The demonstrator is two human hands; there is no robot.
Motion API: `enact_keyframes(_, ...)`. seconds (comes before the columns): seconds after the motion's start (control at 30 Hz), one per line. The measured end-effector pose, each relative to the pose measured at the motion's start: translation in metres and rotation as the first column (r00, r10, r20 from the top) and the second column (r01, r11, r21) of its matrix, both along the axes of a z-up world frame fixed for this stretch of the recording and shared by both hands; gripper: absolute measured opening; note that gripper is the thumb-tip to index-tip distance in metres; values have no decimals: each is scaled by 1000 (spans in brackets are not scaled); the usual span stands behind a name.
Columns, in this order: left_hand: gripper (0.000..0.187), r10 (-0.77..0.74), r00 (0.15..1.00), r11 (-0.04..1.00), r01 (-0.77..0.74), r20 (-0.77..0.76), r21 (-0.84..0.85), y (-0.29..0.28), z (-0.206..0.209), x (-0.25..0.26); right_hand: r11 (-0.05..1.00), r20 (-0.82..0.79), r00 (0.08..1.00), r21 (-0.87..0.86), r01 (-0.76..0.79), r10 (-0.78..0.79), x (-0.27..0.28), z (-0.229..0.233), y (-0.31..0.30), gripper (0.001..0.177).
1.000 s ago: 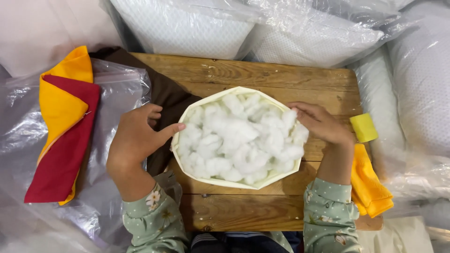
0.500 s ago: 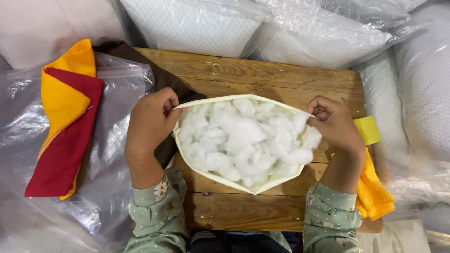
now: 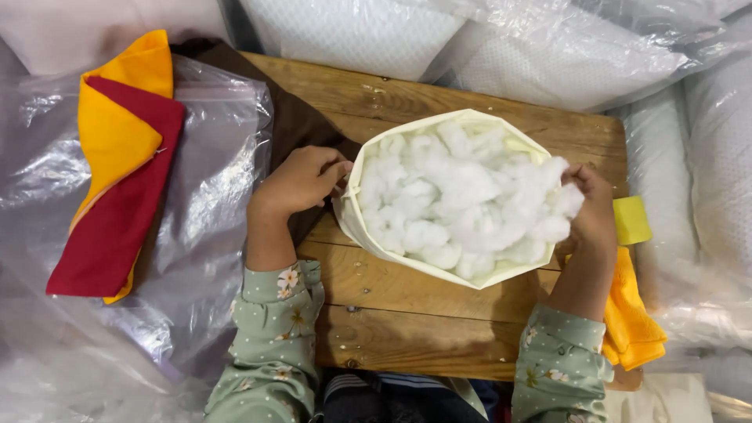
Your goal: A person is stuffing a white fabric pillowcase with handfuls of polyester fiberfill at a workshop table.
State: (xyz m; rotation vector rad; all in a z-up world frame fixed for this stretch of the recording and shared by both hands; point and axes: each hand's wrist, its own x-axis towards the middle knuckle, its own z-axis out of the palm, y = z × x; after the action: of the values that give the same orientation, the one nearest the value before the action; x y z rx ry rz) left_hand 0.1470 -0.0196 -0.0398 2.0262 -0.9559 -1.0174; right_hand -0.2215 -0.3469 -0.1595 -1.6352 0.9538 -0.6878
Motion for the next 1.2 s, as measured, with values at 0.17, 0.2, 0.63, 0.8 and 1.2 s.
enact_keyframes(0.17, 33, 23, 980, 1000, -26, 199, 16, 8, -55, 7, 995, -4, 999, -97, 35, -35, 6, -1, 37, 3)
enact_keyframes(0.2, 34, 35, 976, 998, -45, 215, 46, 11, -54, 4, 988, 3, 998, -141, 65, -66, 6, 1, 45, 3)
enact_keyframes(0.63, 29, 246, 964, 967, -237, 100, -93, 20, -70, -28, 815, 67, 961, -516, 264, -269, 39, 47, 91, 9)
enact_keyframes(0.8, 23, 357, 933, 909, -339, 34, -241, 14, -61, -41, 725, 80, 961, -640, 254, -266, 34, 49, 95, 12)
enact_keyframes(1.2, 20, 510, 810, 818, -560, -289, -128, -10, -95, -42, 392, 63, 996, -919, 33, 64, 65, 130, 162, 32)
